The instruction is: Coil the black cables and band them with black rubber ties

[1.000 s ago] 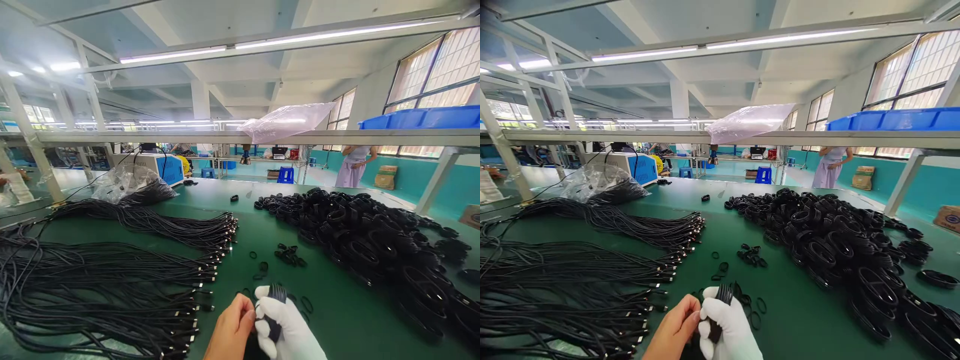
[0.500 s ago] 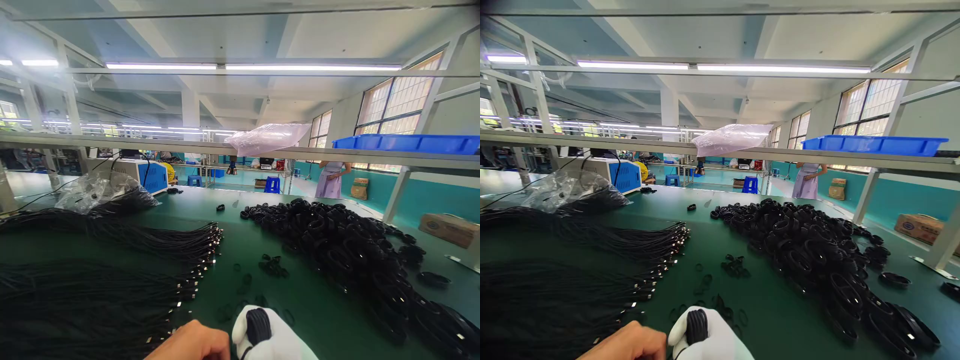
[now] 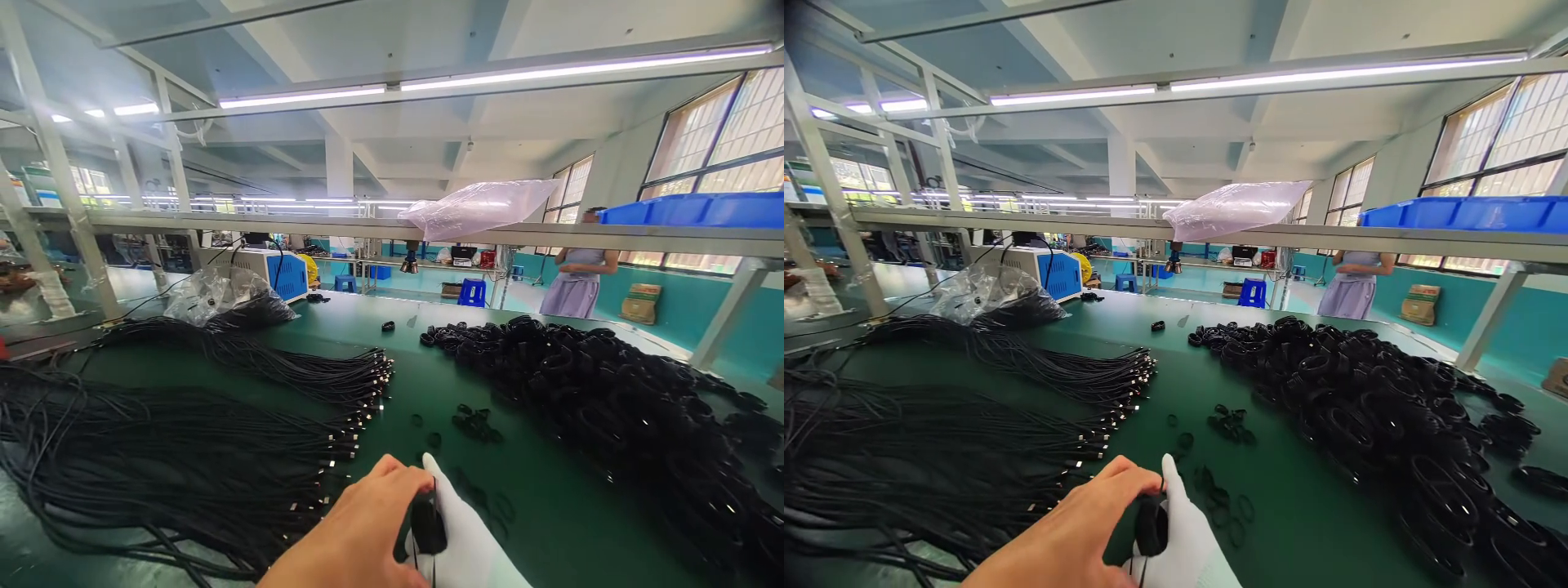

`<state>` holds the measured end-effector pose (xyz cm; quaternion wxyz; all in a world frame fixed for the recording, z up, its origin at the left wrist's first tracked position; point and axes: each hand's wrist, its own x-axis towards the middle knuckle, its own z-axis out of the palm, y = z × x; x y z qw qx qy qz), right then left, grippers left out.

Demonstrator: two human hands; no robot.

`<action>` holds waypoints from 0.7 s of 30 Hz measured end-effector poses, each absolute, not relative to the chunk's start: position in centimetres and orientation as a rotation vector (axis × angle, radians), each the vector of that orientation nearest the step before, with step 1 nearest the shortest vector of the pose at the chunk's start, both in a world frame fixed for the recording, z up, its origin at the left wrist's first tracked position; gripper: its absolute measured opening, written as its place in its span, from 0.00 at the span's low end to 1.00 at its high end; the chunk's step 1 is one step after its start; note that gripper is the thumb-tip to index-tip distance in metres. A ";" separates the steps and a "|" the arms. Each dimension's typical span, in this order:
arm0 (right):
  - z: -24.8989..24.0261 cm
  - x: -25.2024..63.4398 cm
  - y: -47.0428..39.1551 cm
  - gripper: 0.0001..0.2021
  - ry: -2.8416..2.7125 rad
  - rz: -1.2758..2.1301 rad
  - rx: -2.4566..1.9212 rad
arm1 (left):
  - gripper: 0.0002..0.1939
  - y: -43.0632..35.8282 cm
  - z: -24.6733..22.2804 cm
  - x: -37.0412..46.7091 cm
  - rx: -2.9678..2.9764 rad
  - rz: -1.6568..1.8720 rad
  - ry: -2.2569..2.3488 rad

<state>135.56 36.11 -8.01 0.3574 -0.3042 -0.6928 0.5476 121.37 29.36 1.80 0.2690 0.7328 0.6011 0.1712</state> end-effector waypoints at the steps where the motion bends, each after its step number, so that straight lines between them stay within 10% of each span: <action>1: -8.0 135.4 36.0 0.27 -1.789 1.371 -0.821 | 0.31 29.5 1.8 121.9 2.024 0.388 1.668; 10: -5.7 135.8 34.2 0.16 -1.762 1.111 -0.965 | 0.11 31.8 -0.5 119.6 1.740 0.542 1.360; 16: -4.7 137.2 33.6 0.11 -1.405 1.842 -0.542 | 0.07 31.2 -2.1 120.6 1.523 0.619 1.416; 21: -6.1 136.3 34.8 0.25 -1.153 2.097 -0.087 | 0.11 30.2 -0.1 120.4 1.210 1.020 1.145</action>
